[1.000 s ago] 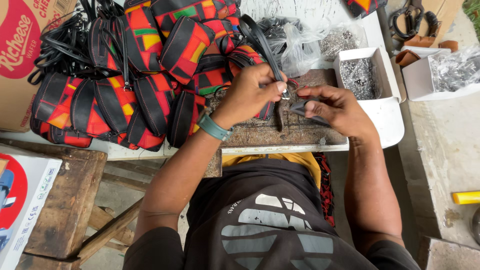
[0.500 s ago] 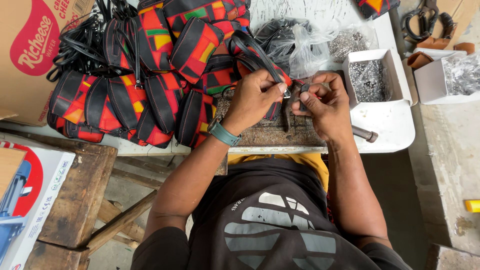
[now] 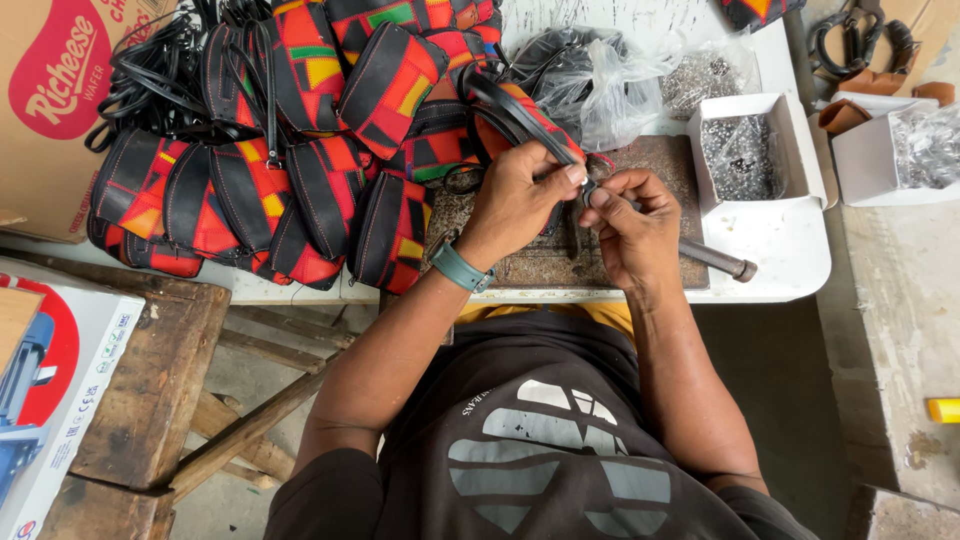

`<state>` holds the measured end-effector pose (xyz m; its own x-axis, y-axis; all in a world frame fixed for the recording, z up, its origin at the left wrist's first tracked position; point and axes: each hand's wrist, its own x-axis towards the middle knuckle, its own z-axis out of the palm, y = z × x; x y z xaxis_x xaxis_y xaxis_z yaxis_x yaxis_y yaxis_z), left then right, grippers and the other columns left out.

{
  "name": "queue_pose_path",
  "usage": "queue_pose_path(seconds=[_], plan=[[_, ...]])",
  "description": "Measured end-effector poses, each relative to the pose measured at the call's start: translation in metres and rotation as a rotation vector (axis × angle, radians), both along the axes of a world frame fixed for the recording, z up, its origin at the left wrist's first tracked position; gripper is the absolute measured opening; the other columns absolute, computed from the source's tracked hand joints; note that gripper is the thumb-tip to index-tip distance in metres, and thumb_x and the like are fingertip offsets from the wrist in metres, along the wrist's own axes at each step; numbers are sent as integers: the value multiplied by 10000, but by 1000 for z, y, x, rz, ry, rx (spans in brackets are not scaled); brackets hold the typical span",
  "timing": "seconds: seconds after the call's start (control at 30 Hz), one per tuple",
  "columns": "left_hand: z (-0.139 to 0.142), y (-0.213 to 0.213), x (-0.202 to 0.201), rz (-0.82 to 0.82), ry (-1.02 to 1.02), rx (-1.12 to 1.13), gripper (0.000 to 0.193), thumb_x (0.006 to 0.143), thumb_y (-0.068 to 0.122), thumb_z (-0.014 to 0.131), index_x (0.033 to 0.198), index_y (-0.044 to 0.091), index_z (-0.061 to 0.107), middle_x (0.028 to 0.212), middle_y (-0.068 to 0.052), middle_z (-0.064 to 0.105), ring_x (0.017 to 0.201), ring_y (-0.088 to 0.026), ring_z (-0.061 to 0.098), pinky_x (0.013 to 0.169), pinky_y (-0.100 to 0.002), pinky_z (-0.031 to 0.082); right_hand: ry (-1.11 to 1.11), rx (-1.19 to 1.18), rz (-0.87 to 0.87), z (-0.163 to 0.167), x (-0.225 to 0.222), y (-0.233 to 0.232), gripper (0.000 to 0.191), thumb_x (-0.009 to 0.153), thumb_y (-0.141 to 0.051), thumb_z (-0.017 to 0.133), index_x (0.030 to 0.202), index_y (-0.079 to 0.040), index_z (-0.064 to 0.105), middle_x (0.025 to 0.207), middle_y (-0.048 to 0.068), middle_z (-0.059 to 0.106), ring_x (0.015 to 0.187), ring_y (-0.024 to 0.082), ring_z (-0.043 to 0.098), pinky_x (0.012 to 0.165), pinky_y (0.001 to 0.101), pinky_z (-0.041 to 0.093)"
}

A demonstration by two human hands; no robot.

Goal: The person attaches black wrist straps to small patchwork zippered pouches. They take a strap and a metal fastener from a box, fit the fastener through the pouch corner and strap loop, and use a hammer to set the rivet, placing finished pouches on the table pile and repeating with the next pouch.

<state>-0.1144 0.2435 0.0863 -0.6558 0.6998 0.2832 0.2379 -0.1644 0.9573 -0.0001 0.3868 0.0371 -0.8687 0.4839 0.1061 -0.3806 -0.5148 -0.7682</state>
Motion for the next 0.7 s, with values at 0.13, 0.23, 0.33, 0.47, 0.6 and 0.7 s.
queue_pose_path(seconds=[0.13, 0.23, 0.33, 0.47, 0.6, 0.7], plan=[[17, -10, -4, -79, 223, -194, 160, 959, 120, 690, 1042, -14, 666, 818, -63, 736, 739, -120, 719, 683, -282, 577, -90, 292, 94, 2, 4, 12, 122, 907, 99, 699, 981, 19, 642, 863, 85, 689, 723, 133, 666, 687, 263, 572], [29, -11, -6, -105, 318, -266, 158, 918, 126, 713, 985, -14, 681, 764, -88, 728, 714, -151, 734, 661, -314, 563, -194, 538, 109, 10, 6, 22, 119, 880, 89, 713, 938, 5, 653, 852, 52, 681, 728, 91, 630, 675, 230, 536], [39, -9, -6, -152, 419, -300, 147, 913, 128, 721, 939, -15, 696, 753, -112, 717, 725, -182, 722, 672, -349, 549, -279, 738, 170, 21, 6, 29, 133, 830, 76, 729, 909, -10, 666, 845, 15, 677, 747, 54, 613, 674, 204, 514], [42, -5, -10, -239, 409, -442, 150, 912, 133, 730, 921, -16, 716, 706, -115, 702, 654, -174, 698, 653, -344, 540, -327, 769, 293, 36, 7, 39, 145, 786, 74, 735, 879, -18, 672, 822, 0, 689, 735, 48, 631, 659, 208, 523], [36, 3, -19, -385, 122, -301, 146, 923, 120, 731, 957, -19, 704, 785, -56, 741, 719, -106, 714, 670, -280, 602, -283, 758, 412, 47, 9, 51, 151, 790, 78, 771, 877, -8, 682, 819, 5, 680, 747, 51, 609, 671, 215, 503], [24, 7, -22, -468, -61, -147, 150, 970, 102, 731, 1015, -35, 691, 862, -54, 721, 788, -99, 686, 722, -268, 614, -315, 684, 313, 49, 10, 54, 155, 797, 74, 755, 894, -27, 689, 805, 2, 692, 721, 71, 643, 656, 215, 525]])
